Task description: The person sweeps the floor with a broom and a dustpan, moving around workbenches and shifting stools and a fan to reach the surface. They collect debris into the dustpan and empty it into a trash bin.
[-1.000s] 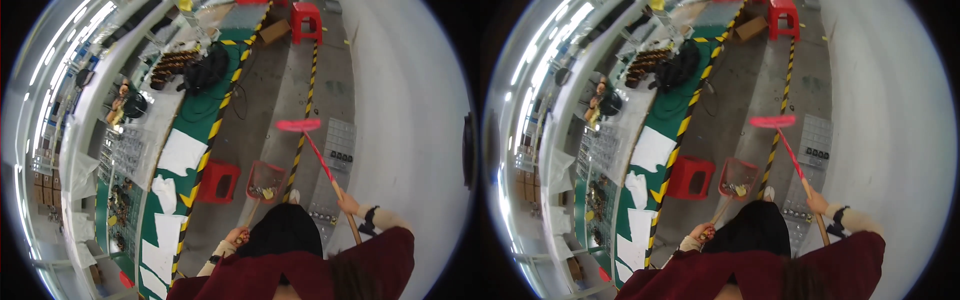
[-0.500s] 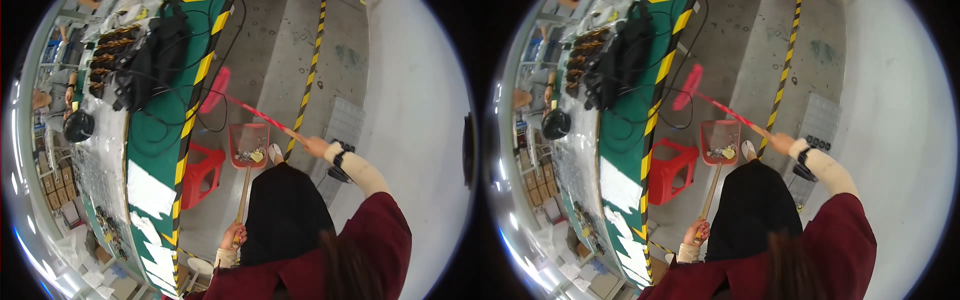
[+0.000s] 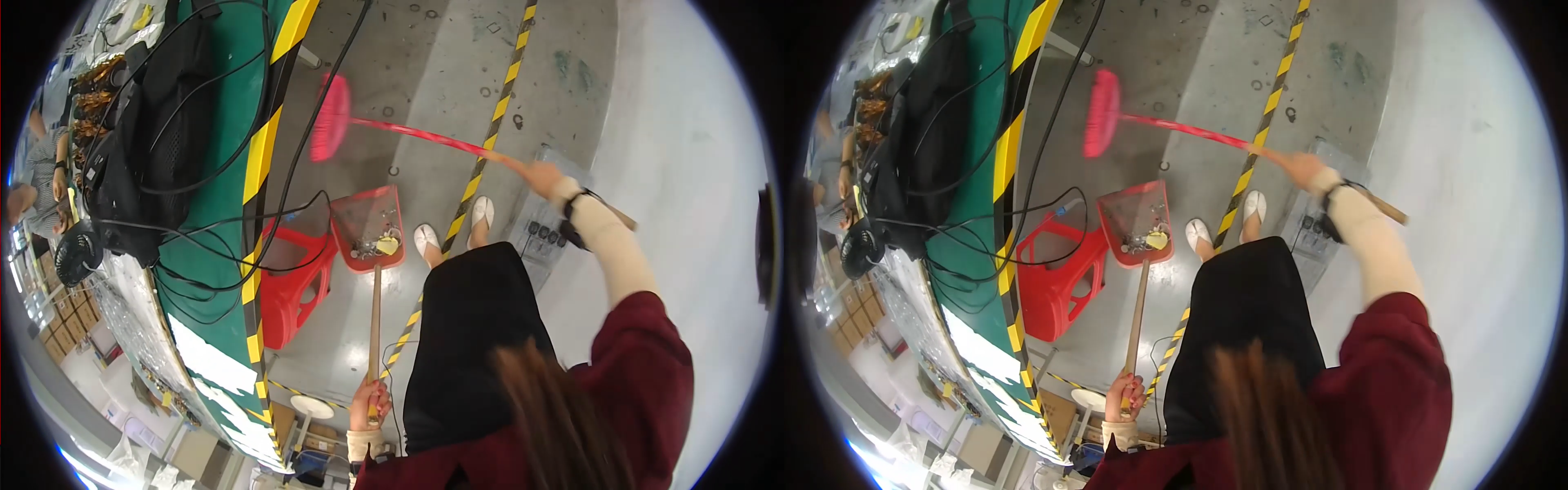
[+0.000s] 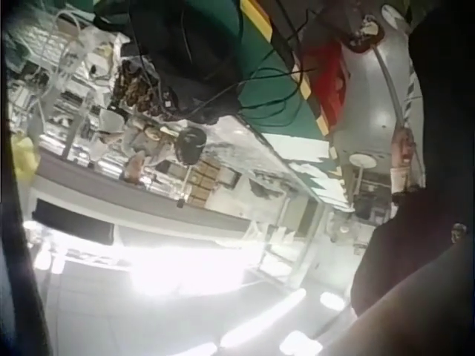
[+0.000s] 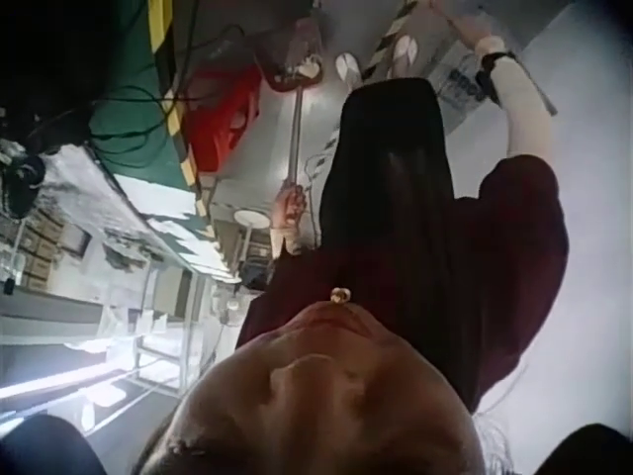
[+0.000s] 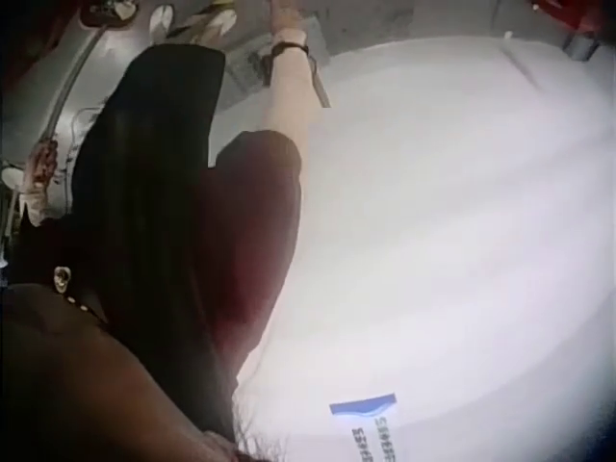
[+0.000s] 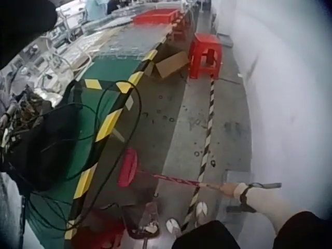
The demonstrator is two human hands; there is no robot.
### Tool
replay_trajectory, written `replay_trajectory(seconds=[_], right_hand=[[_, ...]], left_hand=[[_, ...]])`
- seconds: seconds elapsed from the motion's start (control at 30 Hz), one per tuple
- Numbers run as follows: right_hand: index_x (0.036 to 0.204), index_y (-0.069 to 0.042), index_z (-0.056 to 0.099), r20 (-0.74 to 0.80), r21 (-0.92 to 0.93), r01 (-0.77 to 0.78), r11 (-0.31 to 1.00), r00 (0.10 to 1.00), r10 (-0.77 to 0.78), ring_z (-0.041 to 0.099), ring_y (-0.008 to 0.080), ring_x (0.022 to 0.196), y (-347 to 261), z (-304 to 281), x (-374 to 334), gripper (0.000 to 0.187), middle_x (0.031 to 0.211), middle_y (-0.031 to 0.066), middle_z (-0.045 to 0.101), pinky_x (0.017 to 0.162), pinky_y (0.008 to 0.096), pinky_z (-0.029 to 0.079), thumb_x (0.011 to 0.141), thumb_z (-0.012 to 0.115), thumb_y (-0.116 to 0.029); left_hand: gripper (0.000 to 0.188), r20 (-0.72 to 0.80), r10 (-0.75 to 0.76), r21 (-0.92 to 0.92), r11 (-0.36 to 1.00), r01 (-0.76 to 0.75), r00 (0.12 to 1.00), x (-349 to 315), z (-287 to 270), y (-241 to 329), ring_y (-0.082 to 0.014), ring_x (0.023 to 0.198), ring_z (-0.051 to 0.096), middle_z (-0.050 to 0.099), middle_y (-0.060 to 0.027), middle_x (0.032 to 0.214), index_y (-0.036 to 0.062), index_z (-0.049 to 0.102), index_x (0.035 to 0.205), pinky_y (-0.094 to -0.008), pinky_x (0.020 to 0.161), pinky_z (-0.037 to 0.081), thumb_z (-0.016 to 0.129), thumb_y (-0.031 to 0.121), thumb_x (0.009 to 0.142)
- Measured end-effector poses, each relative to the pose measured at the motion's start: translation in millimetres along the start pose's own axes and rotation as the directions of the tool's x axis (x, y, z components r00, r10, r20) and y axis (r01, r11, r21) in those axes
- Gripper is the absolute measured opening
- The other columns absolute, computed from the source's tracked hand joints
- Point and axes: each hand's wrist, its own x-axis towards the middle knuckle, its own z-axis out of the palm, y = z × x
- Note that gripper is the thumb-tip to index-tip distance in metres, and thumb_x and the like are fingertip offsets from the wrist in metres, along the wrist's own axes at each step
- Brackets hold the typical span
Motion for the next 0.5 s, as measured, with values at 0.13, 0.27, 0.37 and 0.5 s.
replay_trajectory(seconds=[0.13,0.27,0.37,0.5], right_hand=[[0.128,-0.029,0.022,0.095,-0.23,-0.145,0.962,0.981,0.17,0.055,0.0313,0.066,89.9,-50.6,-120.3,0.06,0.071,0.0154,0.054,0.06,0.0383,0.045,0.076,0.039,-0.004],[0.127,-0.026,0.025,0.093,-0.117,-0.159,0.98,0.981,0.171,0.054,0.0339,0.063,98.1,-94.2,-181.5,0.055,0.065,0.018,0.053,0.058,0.0406,0.043,0.078,0.045,-0.01],[0.127,-0.024,0.026,0.006,0.12,-0.151,0.981,0.988,0.152,0.052,0.0366,0.062,80.5,-102.1,-163.1,0.052,0.067,0.0206,0.053,0.057,0.0418,0.041,0.08,0.046,-0.013],[0.127,-0.022,0.025,-0.196,0.337,-0.132,0.932,0.958,0.207,0.051,0.0401,0.07,64.5,-104.0,-52.5,0.052,0.078,0.0224,0.054,0.06,0.0431,0.039,0.08,0.047,-0.015]], left_hand=[[0.015,0.011,-0.001,-0.014,1.0,0.001,1.0,14.7,21.0,-1.8,-0.0087,0.04,0.032,0.04,-0.0018,0.063,0.0102,0.04,0.092,-0.0202,0.033,0.027,0.044,0.009,0.078],[0.013,0.022,-0.006,0.028,1.0,0.005,1.0,35.0,50.4,-2.7,-0.0079,0.041,0.032,0.039,-0.0015,0.061,0.011,0.041,0.09,-0.0196,0.033,0.027,0.044,0.008,0.078],[0.011,0.052,-0.034,0.061,0.998,0.031,0.998,57.1,74.6,5.9,-0.0079,0.041,0.032,0.039,-0.0016,0.06,0.0115,0.04,0.088,-0.0195,0.034,0.027,0.044,0.008,0.078],[0.012,0.083,-0.096,0.081,0.993,0.089,0.992,83.0,102.2,26.2,-0.0093,0.041,0.032,0.039,-0.0022,0.06,0.0119,0.039,0.089,-0.0205,0.035,0.027,0.044,0.008,0.078]])
